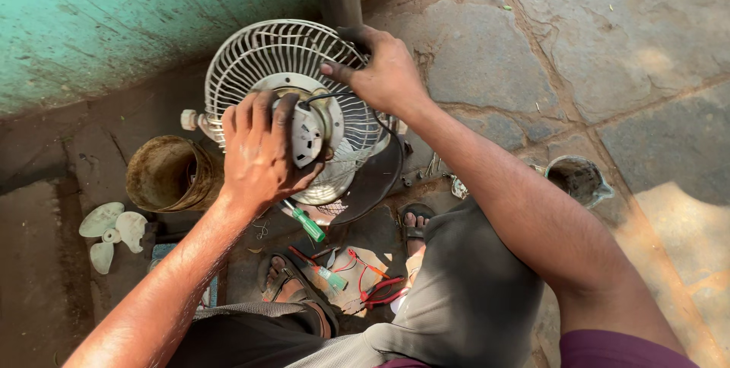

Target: The person disassembles a small electric fan, removes the motor housing, and uses pliers and a screwdriver to adjust internal components. They reassemble the fan and test the motor by hand.

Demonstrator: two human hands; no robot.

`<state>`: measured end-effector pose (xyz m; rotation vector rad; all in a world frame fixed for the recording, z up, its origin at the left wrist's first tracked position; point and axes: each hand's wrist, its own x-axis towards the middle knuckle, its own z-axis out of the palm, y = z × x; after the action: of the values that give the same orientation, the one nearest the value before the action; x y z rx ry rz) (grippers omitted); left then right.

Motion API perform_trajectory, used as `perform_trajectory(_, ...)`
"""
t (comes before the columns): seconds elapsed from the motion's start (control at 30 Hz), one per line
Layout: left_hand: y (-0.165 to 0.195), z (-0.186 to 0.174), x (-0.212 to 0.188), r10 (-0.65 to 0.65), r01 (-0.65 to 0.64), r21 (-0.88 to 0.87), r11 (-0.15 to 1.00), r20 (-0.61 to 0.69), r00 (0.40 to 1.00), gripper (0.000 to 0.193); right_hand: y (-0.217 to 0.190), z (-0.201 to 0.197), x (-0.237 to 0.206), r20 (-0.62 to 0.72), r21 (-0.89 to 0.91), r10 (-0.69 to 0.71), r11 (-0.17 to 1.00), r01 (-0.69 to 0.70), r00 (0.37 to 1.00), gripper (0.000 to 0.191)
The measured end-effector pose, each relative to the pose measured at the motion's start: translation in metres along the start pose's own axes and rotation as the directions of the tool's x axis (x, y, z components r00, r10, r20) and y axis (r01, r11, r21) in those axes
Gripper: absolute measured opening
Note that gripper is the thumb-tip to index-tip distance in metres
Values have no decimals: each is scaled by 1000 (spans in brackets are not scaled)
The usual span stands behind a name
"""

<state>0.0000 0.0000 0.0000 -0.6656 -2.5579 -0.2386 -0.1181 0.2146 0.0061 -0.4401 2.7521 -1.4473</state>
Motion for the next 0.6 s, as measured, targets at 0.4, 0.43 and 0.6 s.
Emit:
perform_trajectory(0.4,-50,-56,-45,6,-7,-210,978,-3,1000,96,-40,19,-13,110,91,40,995,-50,993,61)
perform_trajectory(0.43,-51,-42,-39,11,-12,-213,977,-7,1000,98,-31,12,-5,113,59,37,997,-44,993,60)
perform_trajectory(0.6,-55,-28,-41,-1,-6,-243,970,-29,1000,106,-31,18,-2,112,9,-5,1000,4,994,59)
